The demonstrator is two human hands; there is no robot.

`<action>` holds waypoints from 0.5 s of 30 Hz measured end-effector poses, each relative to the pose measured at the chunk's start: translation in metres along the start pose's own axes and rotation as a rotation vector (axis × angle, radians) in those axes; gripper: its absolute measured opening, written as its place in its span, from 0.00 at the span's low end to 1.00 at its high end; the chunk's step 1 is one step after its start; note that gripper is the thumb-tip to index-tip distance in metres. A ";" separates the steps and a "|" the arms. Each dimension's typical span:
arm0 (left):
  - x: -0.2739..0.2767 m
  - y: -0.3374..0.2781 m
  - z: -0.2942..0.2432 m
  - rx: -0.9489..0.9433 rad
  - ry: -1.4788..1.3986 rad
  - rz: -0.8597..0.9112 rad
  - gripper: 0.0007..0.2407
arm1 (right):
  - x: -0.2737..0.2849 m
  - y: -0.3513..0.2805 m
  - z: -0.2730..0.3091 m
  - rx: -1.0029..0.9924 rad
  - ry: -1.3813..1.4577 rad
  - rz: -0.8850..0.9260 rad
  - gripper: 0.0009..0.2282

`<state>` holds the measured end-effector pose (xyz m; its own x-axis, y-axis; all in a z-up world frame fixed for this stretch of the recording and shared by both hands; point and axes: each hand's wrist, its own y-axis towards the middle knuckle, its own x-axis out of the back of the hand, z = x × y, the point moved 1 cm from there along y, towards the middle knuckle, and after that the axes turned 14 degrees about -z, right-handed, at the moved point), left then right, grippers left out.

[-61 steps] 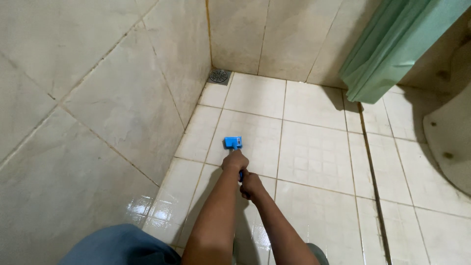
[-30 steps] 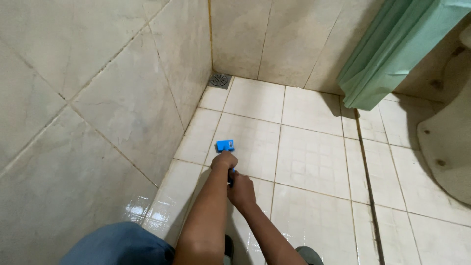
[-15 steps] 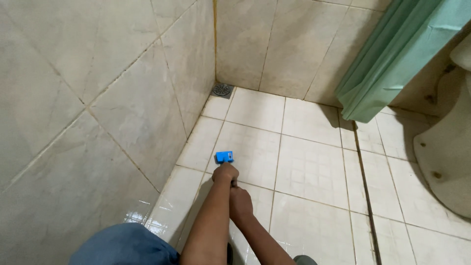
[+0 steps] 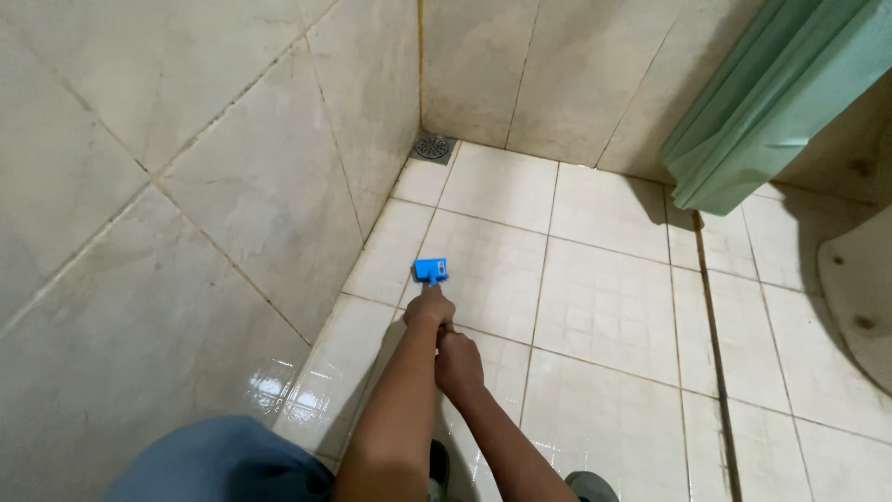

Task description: The person scrubs the tiled floor of a bathroom using a blue scrub brush. They move the brush back and forth across the tiles and along the base of the wall, focusing on the area near the drain.

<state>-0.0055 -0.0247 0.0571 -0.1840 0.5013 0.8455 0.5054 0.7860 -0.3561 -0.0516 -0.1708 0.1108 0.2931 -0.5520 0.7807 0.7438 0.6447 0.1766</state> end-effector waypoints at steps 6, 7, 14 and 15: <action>-0.023 0.022 0.011 -0.077 0.002 -0.036 0.34 | 0.002 0.009 -0.002 -0.104 0.066 -0.058 0.10; -0.023 0.021 0.010 -0.083 -0.011 -0.033 0.34 | 0.002 0.010 -0.004 -0.125 0.057 -0.076 0.10; -0.009 0.012 0.013 -0.006 -0.209 -0.120 0.31 | -0.007 0.023 -0.005 -0.089 -0.014 -0.087 0.12; -0.011 0.015 0.015 0.017 -0.279 -0.180 0.30 | -0.004 0.024 0.001 -0.067 -0.026 -0.078 0.13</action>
<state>-0.0090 -0.0128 0.0368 -0.4942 0.4314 0.7547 0.4300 0.8758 -0.2191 -0.0357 -0.1529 0.1120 0.2177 -0.5845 0.7817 0.8026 0.5630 0.1974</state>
